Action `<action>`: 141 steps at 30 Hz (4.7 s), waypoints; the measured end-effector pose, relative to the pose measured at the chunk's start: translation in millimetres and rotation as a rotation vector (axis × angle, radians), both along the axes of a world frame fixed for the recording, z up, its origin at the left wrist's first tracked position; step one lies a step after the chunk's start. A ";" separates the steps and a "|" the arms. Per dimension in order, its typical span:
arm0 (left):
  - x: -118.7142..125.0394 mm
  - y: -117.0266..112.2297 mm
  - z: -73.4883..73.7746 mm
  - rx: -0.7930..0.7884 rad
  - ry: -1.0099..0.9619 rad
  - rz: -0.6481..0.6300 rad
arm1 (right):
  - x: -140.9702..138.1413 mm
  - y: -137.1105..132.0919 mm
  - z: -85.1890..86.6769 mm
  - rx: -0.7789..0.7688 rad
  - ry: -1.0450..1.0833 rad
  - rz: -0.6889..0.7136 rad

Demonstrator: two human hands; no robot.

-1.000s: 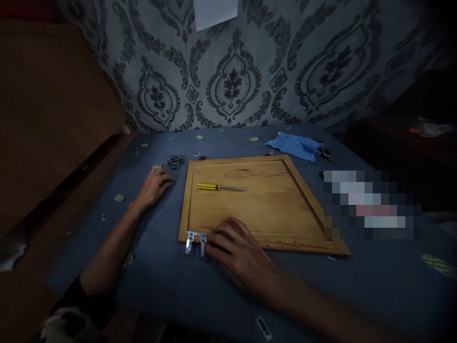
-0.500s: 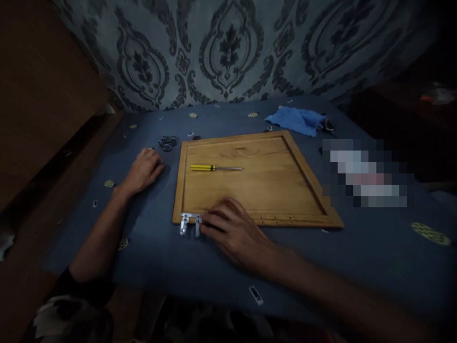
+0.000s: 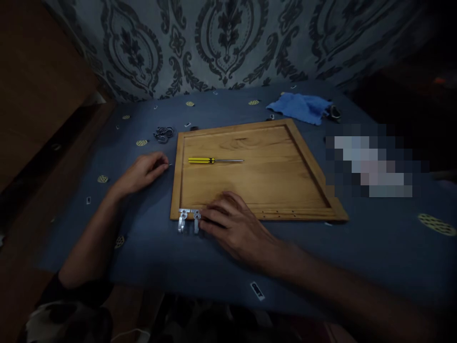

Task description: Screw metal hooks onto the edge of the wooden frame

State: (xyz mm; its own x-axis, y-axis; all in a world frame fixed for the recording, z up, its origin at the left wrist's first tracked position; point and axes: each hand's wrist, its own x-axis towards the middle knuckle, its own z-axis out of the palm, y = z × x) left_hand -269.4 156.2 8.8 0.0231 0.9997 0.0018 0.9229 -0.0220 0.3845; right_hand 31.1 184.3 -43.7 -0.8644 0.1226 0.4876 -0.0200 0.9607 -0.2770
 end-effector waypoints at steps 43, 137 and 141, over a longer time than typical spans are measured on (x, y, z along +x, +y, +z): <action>60.8 -9.3 26.5 -0.372 -0.245 -0.389 | 0.4 0.1 1.6 0.021 -0.046 -0.003; 74.2 -6.0 13.9 -0.297 -0.313 -0.492 | 1.7 -0.6 0.1 0.040 -0.071 -0.004; 71.9 -5.6 12.4 -0.308 -0.328 -0.498 | 1.5 -1.0 -0.8 0.054 -0.054 -0.021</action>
State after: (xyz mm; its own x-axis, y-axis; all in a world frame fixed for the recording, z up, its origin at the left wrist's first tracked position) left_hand -197.4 150.6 21.2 0.5288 0.8256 -0.1968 0.6654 -0.2593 0.7000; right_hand 32.7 183.3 -44.5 -0.8873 0.1156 0.4465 0.0140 0.9744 -0.2244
